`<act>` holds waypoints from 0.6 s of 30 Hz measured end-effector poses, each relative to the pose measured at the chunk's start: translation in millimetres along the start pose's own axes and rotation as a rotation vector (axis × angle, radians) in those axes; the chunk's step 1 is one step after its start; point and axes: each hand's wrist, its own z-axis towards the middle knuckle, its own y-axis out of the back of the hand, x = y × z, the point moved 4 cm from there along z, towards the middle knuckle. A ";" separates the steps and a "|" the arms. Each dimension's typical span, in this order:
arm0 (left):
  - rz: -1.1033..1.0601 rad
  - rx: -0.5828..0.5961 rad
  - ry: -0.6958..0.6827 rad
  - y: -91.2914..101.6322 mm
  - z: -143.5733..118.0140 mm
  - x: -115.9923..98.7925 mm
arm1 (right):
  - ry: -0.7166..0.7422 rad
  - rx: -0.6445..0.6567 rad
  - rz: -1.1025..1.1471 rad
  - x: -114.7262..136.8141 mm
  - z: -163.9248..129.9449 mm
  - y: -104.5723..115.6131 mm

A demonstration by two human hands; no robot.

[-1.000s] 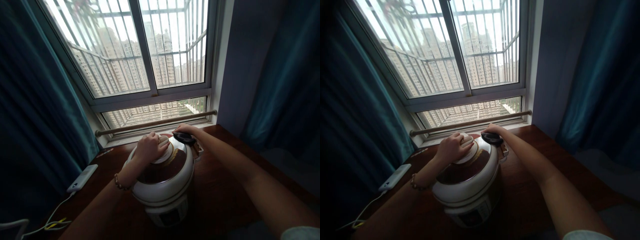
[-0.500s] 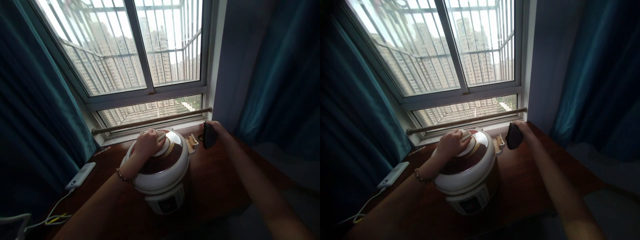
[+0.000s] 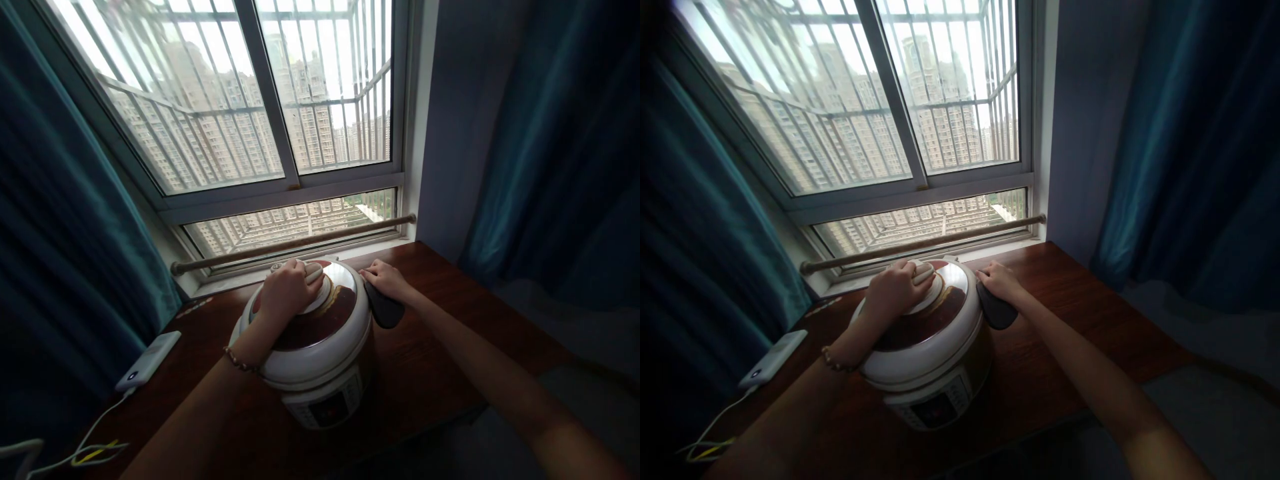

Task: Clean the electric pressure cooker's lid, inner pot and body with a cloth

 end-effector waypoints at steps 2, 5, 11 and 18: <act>0.007 0.001 0.013 -0.4 0.1 0.2 | 0.001 0.003 -0.068 6.5 -1.4 0.3; 0.009 -0.011 0.018 -0.7 0.0 0.4 | 0.042 0.121 0.159 3.9 0.5 5.7; -0.002 -0.025 0.009 -0.7 0.0 0.9 | -0.232 0.241 0.818 -45.4 5.1 52.7; 0.013 0.005 0.035 -0.6 0.2 1.0 | -0.497 0.653 0.658 -41.8 0.1 -4.0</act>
